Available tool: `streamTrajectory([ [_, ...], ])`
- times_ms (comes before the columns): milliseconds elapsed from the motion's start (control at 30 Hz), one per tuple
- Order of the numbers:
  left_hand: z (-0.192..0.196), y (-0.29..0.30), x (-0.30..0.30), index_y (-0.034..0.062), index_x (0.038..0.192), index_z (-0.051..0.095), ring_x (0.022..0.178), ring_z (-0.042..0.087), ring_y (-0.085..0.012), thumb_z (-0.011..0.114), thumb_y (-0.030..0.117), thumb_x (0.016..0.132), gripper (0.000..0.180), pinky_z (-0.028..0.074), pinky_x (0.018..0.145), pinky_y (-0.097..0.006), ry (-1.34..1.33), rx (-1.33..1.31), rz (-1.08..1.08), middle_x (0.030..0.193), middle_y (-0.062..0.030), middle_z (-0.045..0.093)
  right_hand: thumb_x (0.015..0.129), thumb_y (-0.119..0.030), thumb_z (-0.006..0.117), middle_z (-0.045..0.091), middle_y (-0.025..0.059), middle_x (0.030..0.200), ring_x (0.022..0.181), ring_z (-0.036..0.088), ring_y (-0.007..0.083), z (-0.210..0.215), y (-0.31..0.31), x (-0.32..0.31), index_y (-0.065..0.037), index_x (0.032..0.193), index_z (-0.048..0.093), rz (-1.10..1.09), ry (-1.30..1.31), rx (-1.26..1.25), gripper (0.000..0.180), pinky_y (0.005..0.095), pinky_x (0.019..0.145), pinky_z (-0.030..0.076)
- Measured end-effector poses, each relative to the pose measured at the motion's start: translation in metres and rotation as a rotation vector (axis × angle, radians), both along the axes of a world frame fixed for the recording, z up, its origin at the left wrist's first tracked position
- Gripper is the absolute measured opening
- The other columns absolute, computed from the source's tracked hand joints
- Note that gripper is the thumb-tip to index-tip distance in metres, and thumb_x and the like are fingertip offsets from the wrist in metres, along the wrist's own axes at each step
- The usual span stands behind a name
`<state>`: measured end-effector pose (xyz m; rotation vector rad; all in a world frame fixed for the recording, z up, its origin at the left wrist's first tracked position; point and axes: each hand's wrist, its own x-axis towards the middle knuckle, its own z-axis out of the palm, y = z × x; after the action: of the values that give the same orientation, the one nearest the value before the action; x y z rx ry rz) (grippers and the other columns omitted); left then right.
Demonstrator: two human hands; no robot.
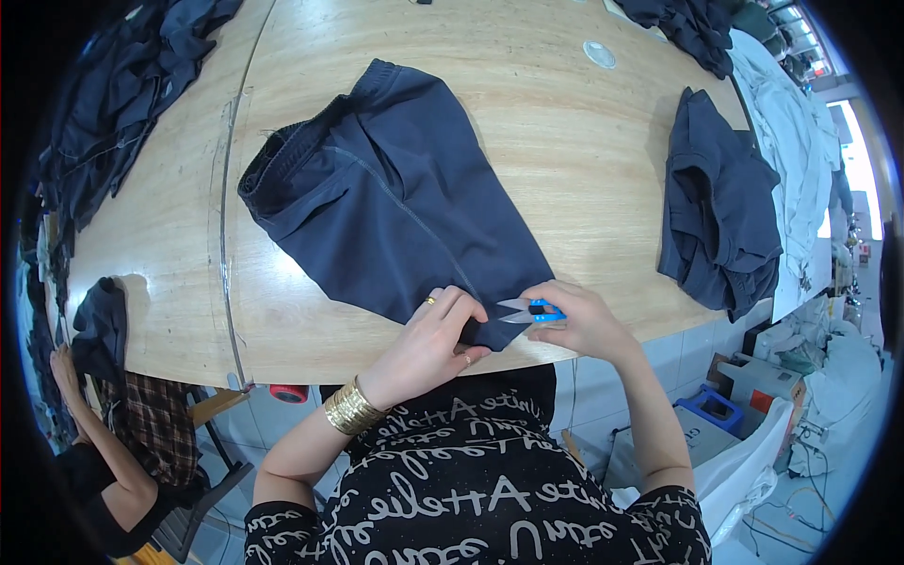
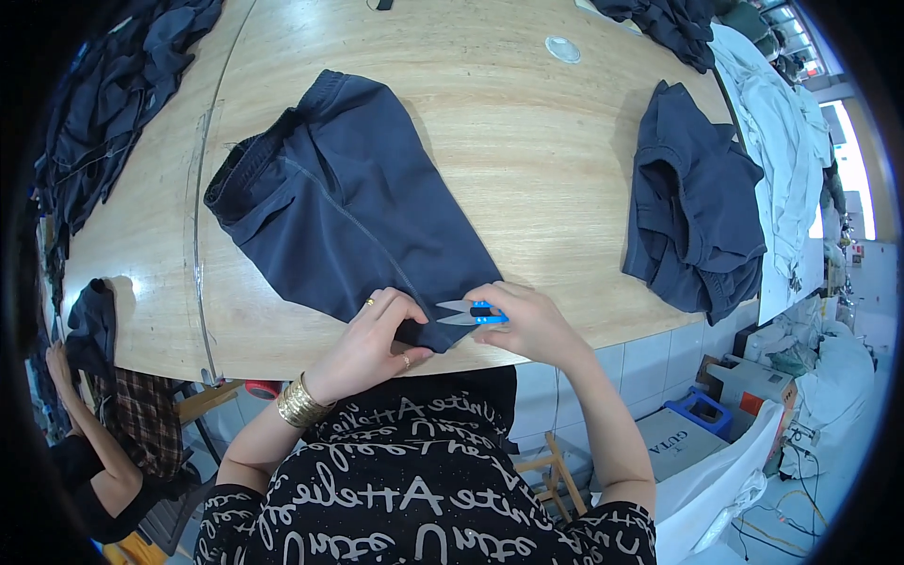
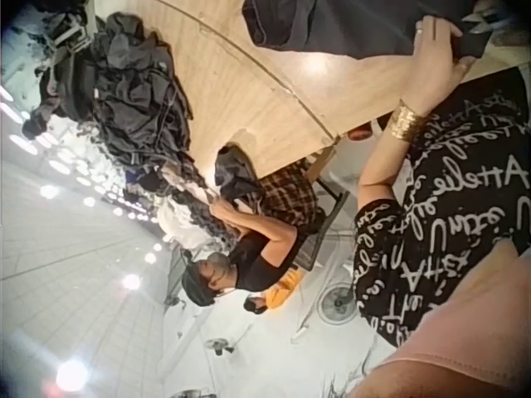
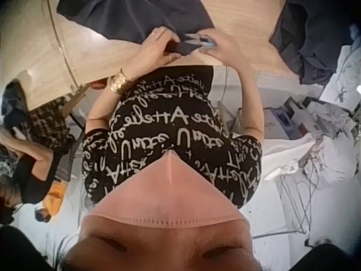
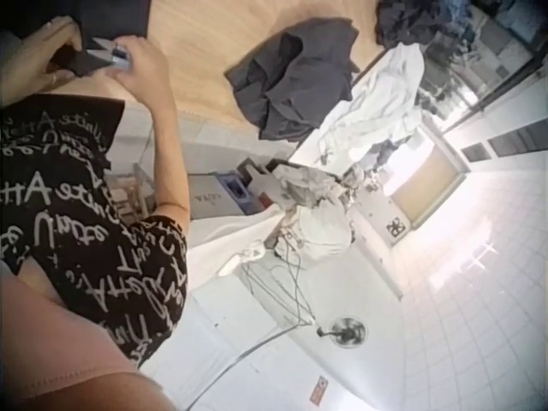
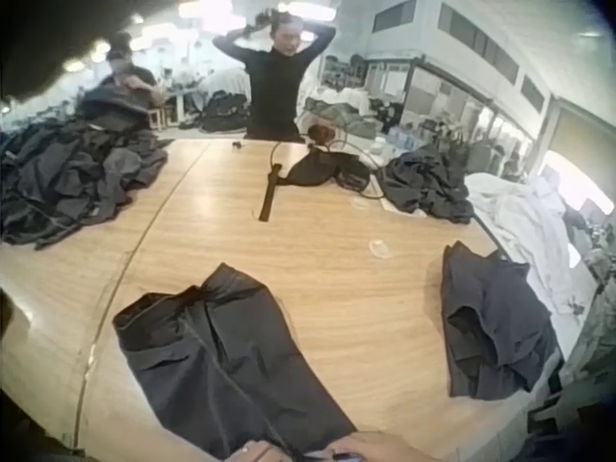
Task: Use trimming snips to remove excess threads and finish seams on manufactured shorts.
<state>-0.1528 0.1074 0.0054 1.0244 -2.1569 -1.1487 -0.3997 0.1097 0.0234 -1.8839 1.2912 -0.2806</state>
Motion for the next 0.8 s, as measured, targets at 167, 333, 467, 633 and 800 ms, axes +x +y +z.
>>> streamTrajectory([
  [167,0.001,-0.006,-0.002,0.0030,0.097,0.055,0.083,0.052,-0.0297,0.070,0.012,0.078,0.026,0.044,0.074,-0.036,-0.085,-0.215,0.026,0.093,-0.0121,0.053,0.074,-0.010,0.074,0.061,0.0032,0.078,0.070,0.058,0.0157,0.005,-0.013,0.007,-0.008,0.094,0.062,-0.217,-0.039,-0.025,0.023,0.0264,0.063,0.045],
  [333,0.038,-0.041,0.021,0.0005,0.096,0.057,0.074,0.044,-0.0061,0.055,0.012,0.094,0.012,0.039,0.069,-0.021,0.421,0.474,0.280,0.078,0.0031,0.050,0.079,-0.005,0.070,0.050,-0.0058,0.068,0.065,0.043,0.0037,0.063,-0.055,0.038,-0.002,0.086,0.061,-0.521,-0.377,-0.105,0.012,0.0204,0.058,0.035],
  [467,0.041,-0.078,0.040,-0.0010,0.094,0.056,0.071,0.038,-0.0016,0.050,0.013,0.097,0.016,0.034,0.063,-0.017,0.427,0.182,0.449,0.073,0.0065,0.045,0.078,-0.009,0.073,0.055,0.0002,0.066,0.062,0.046,0.0056,0.052,-0.091,0.068,-0.004,0.087,0.063,-0.512,-0.385,-0.361,0.015,0.0207,0.058,0.040],
  [633,0.017,-0.100,0.067,-0.0013,0.090,0.059,0.064,0.038,-0.0038,0.053,0.014,0.095,0.017,0.035,0.058,-0.021,0.371,0.104,0.538,0.066,0.0047,0.048,0.077,-0.014,0.073,0.061,0.0055,0.069,0.061,0.056,0.0145,0.031,-0.121,0.088,-0.004,0.087,0.063,-0.501,-0.351,-0.394,0.017,0.0257,0.060,0.045],
  [800,-0.010,-0.107,0.093,0.0017,0.099,0.062,0.065,0.055,-0.0099,0.056,0.014,0.093,0.015,0.043,0.059,-0.025,0.042,0.038,0.667,0.074,-0.0071,0.063,0.082,-0.018,0.070,0.054,0.0058,0.064,0.060,0.047,0.0106,0.015,-0.129,0.086,-0.001,0.085,0.062,-0.424,-0.142,-0.408,0.019,0.0252,0.058,0.040],
])
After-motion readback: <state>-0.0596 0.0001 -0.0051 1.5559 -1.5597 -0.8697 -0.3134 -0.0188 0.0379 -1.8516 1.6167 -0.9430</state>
